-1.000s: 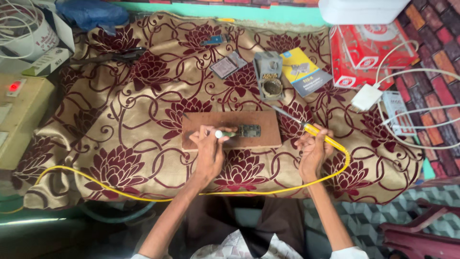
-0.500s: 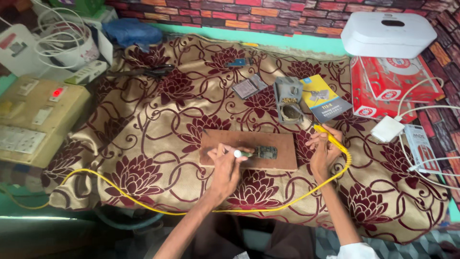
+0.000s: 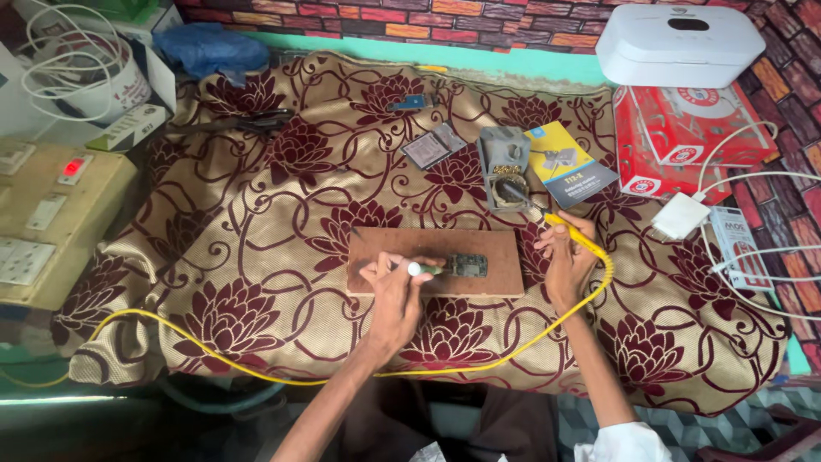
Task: The person is soldering a small circuit board. They hold the board steady with one hand while using a soldering iron in the other to apply heat and solder to the components. The task is performed on a wooden block placed on a patterned tablecloth.
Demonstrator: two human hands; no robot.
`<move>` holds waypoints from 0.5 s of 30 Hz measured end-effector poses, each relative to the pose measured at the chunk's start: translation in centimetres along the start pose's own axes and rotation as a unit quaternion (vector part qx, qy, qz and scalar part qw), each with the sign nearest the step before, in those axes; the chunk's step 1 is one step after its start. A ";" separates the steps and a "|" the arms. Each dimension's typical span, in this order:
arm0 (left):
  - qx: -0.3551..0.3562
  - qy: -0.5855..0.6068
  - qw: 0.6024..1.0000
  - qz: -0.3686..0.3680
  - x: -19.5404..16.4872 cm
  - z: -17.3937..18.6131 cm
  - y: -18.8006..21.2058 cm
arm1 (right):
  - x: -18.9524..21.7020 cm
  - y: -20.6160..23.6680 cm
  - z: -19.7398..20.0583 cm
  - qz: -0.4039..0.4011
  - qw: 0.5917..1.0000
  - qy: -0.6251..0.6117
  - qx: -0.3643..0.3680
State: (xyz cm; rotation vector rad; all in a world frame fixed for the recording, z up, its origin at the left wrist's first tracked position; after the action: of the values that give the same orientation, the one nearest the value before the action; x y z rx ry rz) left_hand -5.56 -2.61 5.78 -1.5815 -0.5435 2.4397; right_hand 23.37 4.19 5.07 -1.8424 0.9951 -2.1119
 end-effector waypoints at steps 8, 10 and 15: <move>-0.014 -0.048 0.998 -0.038 -0.7 0.5 0.5 | -0.3 4.8 3.5 -0.177 0.926 -0.300 -0.143; -0.018 -0.049 0.997 -0.056 -0.8 0.4 0.6 | -0.3 6.7 4.0 -0.191 0.916 -0.323 -0.140; -0.012 -0.010 1.000 -0.027 -0.8 0.3 0.6 | -0.8 9.7 3.8 -0.198 0.917 -0.316 -0.140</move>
State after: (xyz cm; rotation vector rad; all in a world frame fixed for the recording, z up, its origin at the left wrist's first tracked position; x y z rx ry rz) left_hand -5.48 -3.51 6.30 -1.5318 -0.6136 2.4218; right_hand 24.20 -4.24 -1.09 -2.8068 0.8282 -1.3695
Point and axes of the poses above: each hand's wrist, its own y-axis away from the middle knuckle, its own z-axis out of the back of the hand, x = y × z, the point moved 4 cm from there along -y, towards the middle knuckle, and after that the axes turned 9 degrees about z, right-handed, at the moved point
